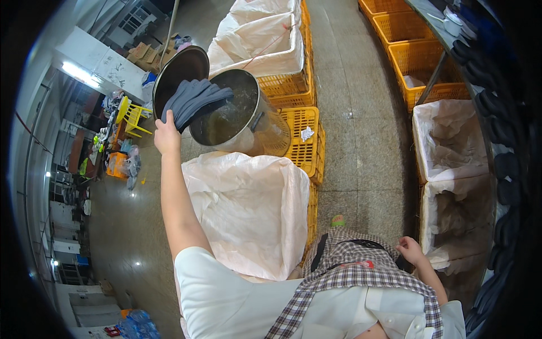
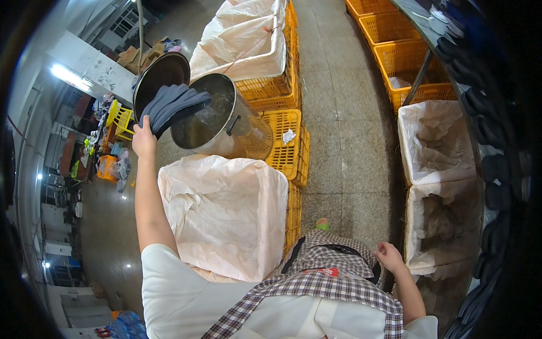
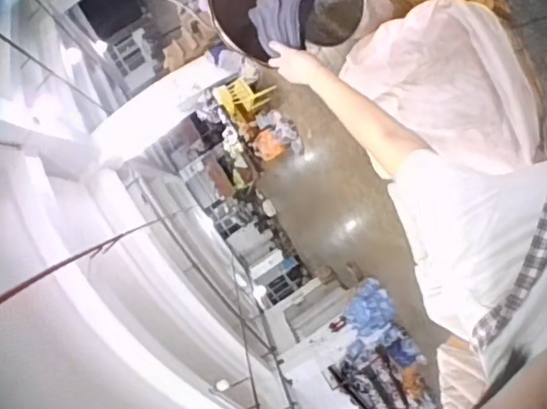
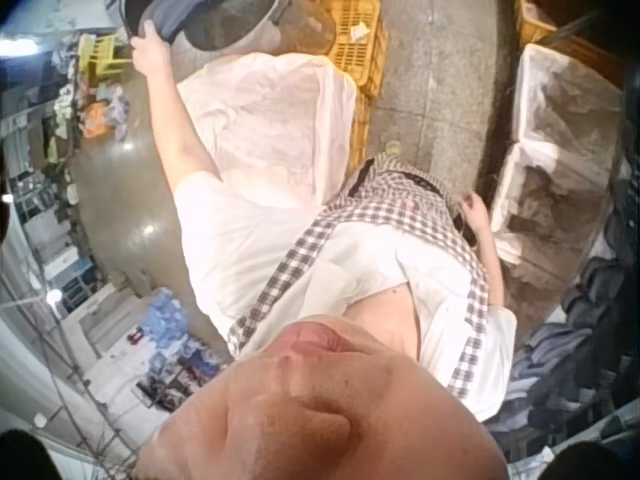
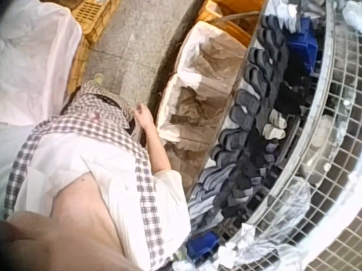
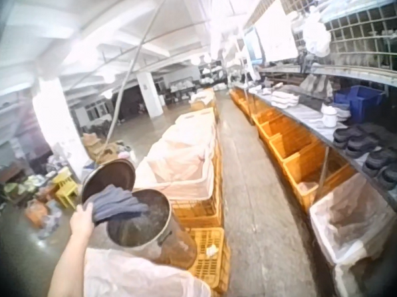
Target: The person repeatedly picks up stacks of gray and black slide sandals from a metal bowl, inspects them, and places them into white bins or onto a shelf. The person handles the sandals one at a time, turning them over to check the soles before stacking them.
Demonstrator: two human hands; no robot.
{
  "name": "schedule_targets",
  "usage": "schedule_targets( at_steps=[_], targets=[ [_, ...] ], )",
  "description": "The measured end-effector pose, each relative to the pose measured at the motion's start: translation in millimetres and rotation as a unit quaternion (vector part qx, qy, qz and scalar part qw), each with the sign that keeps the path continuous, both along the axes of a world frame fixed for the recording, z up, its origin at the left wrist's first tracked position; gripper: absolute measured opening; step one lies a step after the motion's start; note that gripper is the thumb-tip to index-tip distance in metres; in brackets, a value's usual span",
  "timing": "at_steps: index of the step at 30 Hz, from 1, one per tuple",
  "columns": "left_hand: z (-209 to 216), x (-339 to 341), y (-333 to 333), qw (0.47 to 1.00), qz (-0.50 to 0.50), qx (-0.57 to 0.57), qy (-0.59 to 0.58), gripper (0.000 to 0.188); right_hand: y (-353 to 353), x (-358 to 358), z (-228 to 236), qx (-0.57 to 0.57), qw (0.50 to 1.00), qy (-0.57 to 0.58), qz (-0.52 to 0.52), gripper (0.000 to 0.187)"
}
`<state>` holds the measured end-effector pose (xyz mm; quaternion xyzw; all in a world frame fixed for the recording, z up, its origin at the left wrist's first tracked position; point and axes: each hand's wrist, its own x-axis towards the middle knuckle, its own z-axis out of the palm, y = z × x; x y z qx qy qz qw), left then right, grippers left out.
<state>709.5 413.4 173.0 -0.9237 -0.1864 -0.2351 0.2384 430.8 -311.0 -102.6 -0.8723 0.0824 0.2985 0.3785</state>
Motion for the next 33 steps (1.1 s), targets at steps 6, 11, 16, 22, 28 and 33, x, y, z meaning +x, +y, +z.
schedule_targets(
  at_steps=[6,11,16,22,28,33],
  targets=[
    [-14.2,-40.5,-27.9,0.999,0.03,0.025,-0.001,0.042,-35.8,-58.5,-19.6,-0.002,1.0,0.005,-0.002,0.03],
    [-35.5,-65.6,-53.3,0.992,0.111,-0.049,0.04,0.038,-63.7,-112.0,-29.7,0.047,0.996,0.015,-0.069,0.029],
    [-19.6,-93.3,-73.0,0.989,0.111,-0.073,-0.064,0.037,-95.5,-174.6,-26.9,0.06,0.993,0.028,-0.096,0.028],
    [-54.6,-152.1,-102.1,0.937,0.216,-0.253,-0.109,0.042,-125.8,-221.5,-42.6,0.146,0.974,0.082,-0.149,0.018],
    [-83.4,-320.4,-76.0,0.586,0.086,-0.717,-0.367,0.063,-153.0,-228.9,-35.3,0.12,0.989,0.083,0.005,0.018],
    [-78.1,-554.3,-85.9,0.622,0.137,-0.681,-0.362,0.057,-164.0,-223.2,-45.2,0.016,0.994,0.068,0.08,0.021]
  ],
)
